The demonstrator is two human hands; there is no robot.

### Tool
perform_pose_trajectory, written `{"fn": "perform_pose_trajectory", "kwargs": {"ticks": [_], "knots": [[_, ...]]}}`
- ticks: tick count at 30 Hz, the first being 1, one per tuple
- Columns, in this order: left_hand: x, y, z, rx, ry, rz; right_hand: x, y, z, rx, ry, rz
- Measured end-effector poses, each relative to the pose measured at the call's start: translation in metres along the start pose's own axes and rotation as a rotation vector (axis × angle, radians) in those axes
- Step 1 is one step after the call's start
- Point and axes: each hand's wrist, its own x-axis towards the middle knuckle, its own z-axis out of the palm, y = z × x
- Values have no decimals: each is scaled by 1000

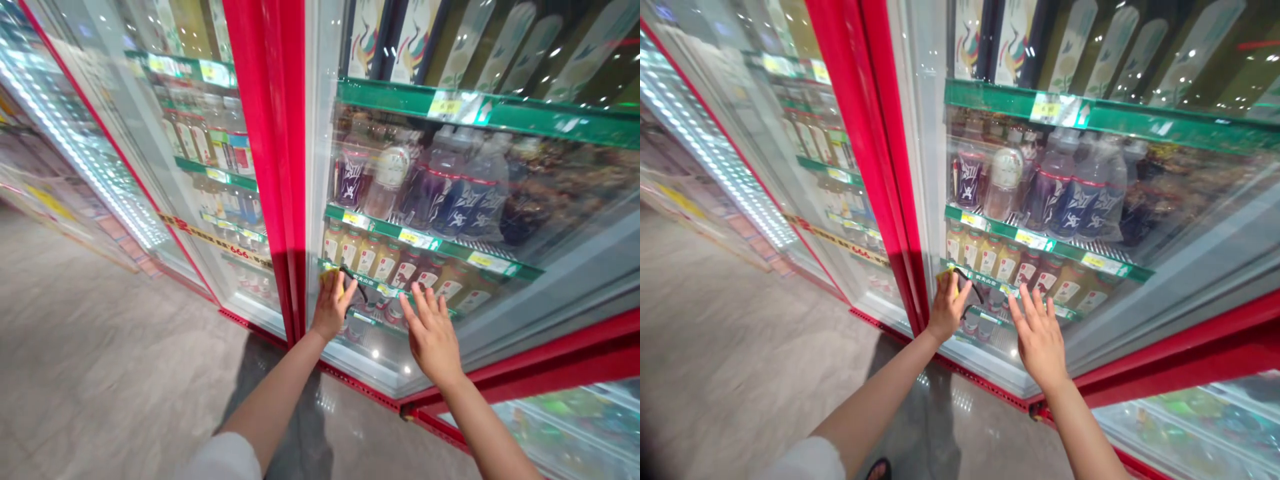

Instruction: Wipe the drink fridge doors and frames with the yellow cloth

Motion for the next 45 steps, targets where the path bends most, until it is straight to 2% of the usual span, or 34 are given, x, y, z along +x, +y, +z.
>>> {"fn": "perform_pose_trajectory", "kwargs": {"ticks": [2, 4, 7, 9, 11, 13, 16, 19, 22, 26, 28, 34, 37, 40, 45], "knots": [[4, 1, 0, -28, -45, 105, 10, -4, 3, 9, 11, -45], [16, -1, -3, -48, -62, 114, 20, -8, 4, 19, 26, -72], [24, -10, -8, -48, 5, -68, 28, -12, 5, 23, 40, -72], [14, -13, -7, -37, 53, -247, 26, -13, 6, 16, 37, -69], [0, -13, -2, -16, 50, -333, 21, -14, 7, 9, 24, -81], [-9, -12, 1, 14, 18, -269, 18, -15, 8, 4, 7, -101], [0, -14, -1, 35, -1, -124, 19, -15, 8, 9, -7, -107], [17, -19, -7, 31, 42, -230, 21, -16, 7, 26, 2, -95], [18, -21, -7, 23, 68, -351, 21, -18, 8, 36, 11, -98], [4, -24, -7, -24, 95, -324, 24, -25, 8, 41, -14, -133], [-1, -31, -17, -76, 124, -280, 29, -28, 7, 42, -15, -157], [-15, -53, -67, -142, 146, -99, 48, -38, 3, 60, 32, -214], [-18, -64, -74, -77, 159, -108, 53, -44, 4, 76, 32, -235], [-3, -79, -71, -18, 152, -90, 57, -48, 4, 74, 32, -262], [58, -96, -77, 29, 156, -29, 78, -44, -3, 50, 53, -262]]}}
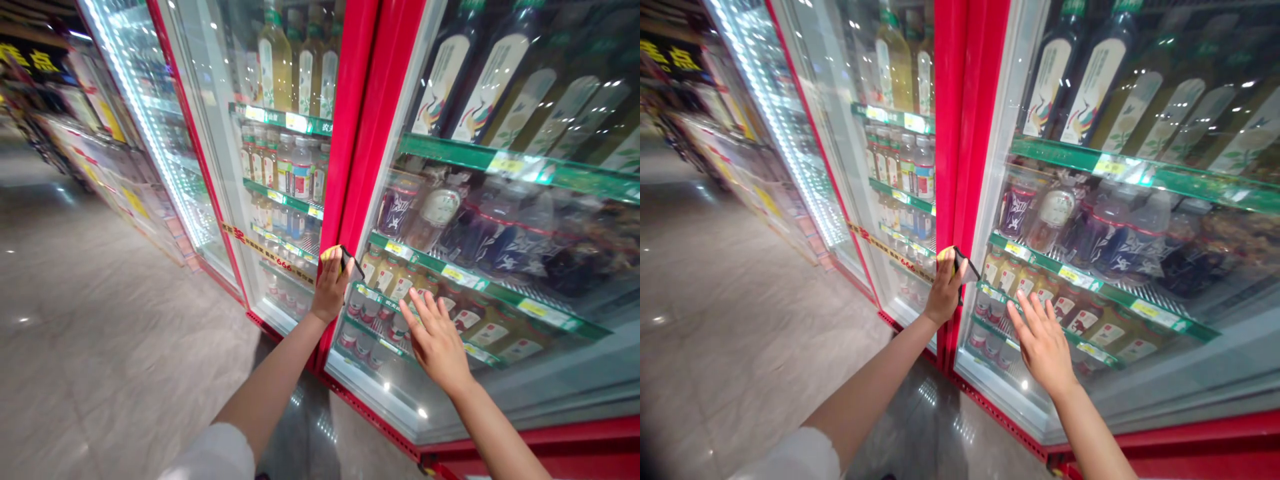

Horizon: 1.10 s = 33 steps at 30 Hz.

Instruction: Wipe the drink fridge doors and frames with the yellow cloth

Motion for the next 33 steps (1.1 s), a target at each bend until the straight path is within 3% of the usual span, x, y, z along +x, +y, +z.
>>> {"fn": "perform_pose_trajectory", "kwargs": {"ticks": [2, 4, 9, 12, 14, 21, 24, 29, 33], "knots": [[15, 0, 1, 24, 5, -15, 10, 5, -1, -3, 9, 30], [11, 3, 5, 54, 10, -30, 16, 7, 0, -4, 18, 61], [-50, 6, 18, 130, -78, -6, 7, 2, 9, -28, -16, 73], [-58, 2, 16, 172, -83, 79, -1, 0, 9, -54, -51, 49], [-37, -1, 9, 179, -49, 104, 0, 2, 5, -64, -48, 49], [95, 9, -27, 123, -10, 18, 17, 14, -13, -63, -4, 73], [113, 9, -32, 102, -9, -14, 16, 15, -14, -71, -7, 72], [77, 9, -17, 84, -55, -29, 1, 12, -7, -51, -38, 94], [38, 29, 8, 63, -77, -86, -9, 4, -1, -21, -48, 81]]}}
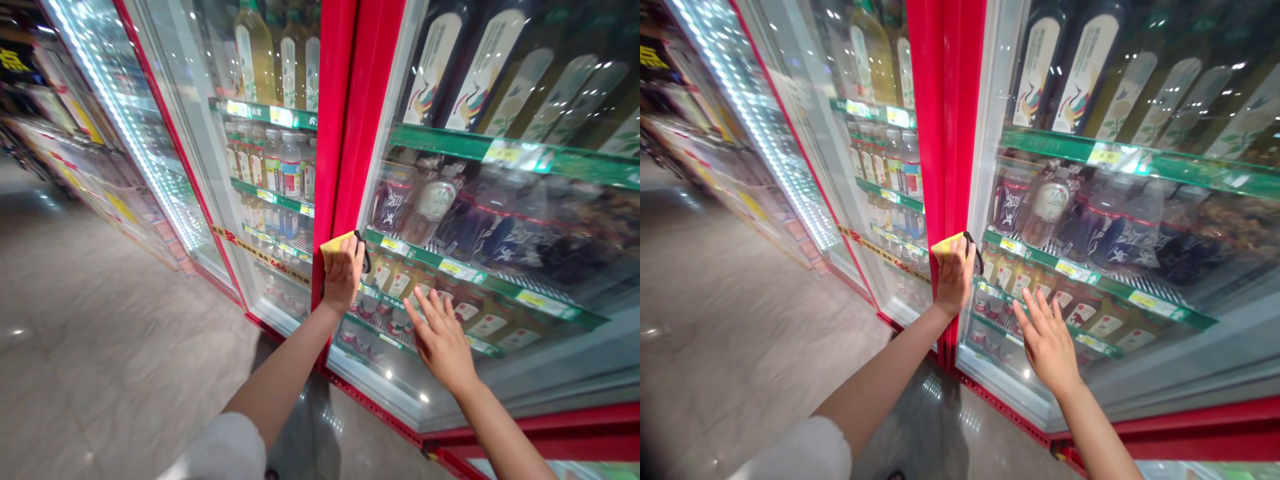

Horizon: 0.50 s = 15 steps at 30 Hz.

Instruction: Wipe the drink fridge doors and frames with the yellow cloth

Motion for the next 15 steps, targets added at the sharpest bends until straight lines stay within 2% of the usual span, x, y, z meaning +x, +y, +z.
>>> {"fn": "perform_pose_trajectory", "kwargs": {"ticks": [3, 6, 8, 10, 12, 15], "knots": [[-32, 19, 25, -6, -21, -14, -5, -5, 3, 17, -3, -10], [-75, 32, 48, -22, -19, -64, -11, -8, 4, 25, -12, -16], [-105, 34, 57, -49, 22, -90, -16, -7, 4, 23, -28, -28], [-123, 32, 60, -77, 44, -88, -20, -5, 2, 17, -39, -42], [-121, 30, 56, -117, 43, -63, -23, -1, -2, 11, -35, -55], [-80, 30, 46, -176, 37, -46, -23, 7, -8, 4, -15, -50]]}}
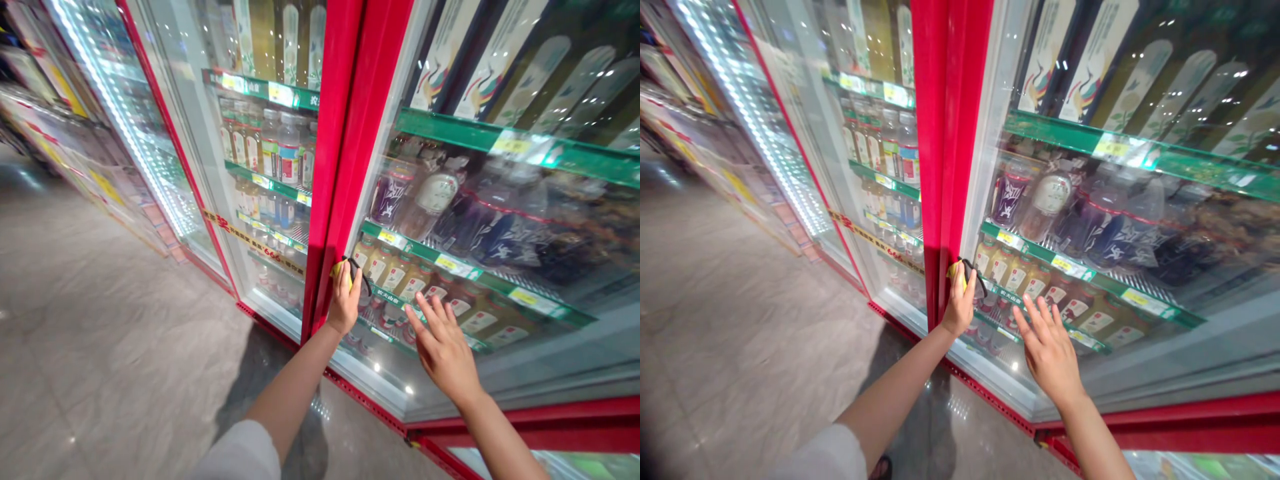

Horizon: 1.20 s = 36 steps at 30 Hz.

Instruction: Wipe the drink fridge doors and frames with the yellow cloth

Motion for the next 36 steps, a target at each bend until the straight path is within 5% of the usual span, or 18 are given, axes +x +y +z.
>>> {"fn": "perform_pose_trajectory", "kwargs": {"ticks": [4, 6, 9, 13, 20, 22, 26, 29, 32, 34, 36], "knots": [[54, 14, -2, -49, 23, -209, 0, 5, 0, 8, -2, 54], [49, 18, 2, -70, 37, -301, -2, 4, 4, 15, -10, 78], [11, 17, 8, -99, 36, -373, -9, 1, 9, 22, -30, 84], [-11, 20, 7, -157, 29, -348, -16, 1, 6, 37, -54, 45], [74, 54, -3, -98, 45, -273, -13, 11, -12, 27, -23, 27], [65, 54, 0, -40, 16, -131, -14, 13, -13, 31, -14, 23], [4, 28, 6, 3, -160, 185, -26, 14, -12, 36, -34, -9], [-18, 9, 7, 44, -134, -26, -38, 19, -15, 21, -48, -35], [5, 18, 12, 36, 34, -270, -46, 27, -20, -7, -48, -20], [26, 40, 18, 0, 96, -292, -50, 32, -22, -18, -36, 20], [35, 62, 24, -4, 64, -163, -52, 35, -21, -17, -24, 68]]}}
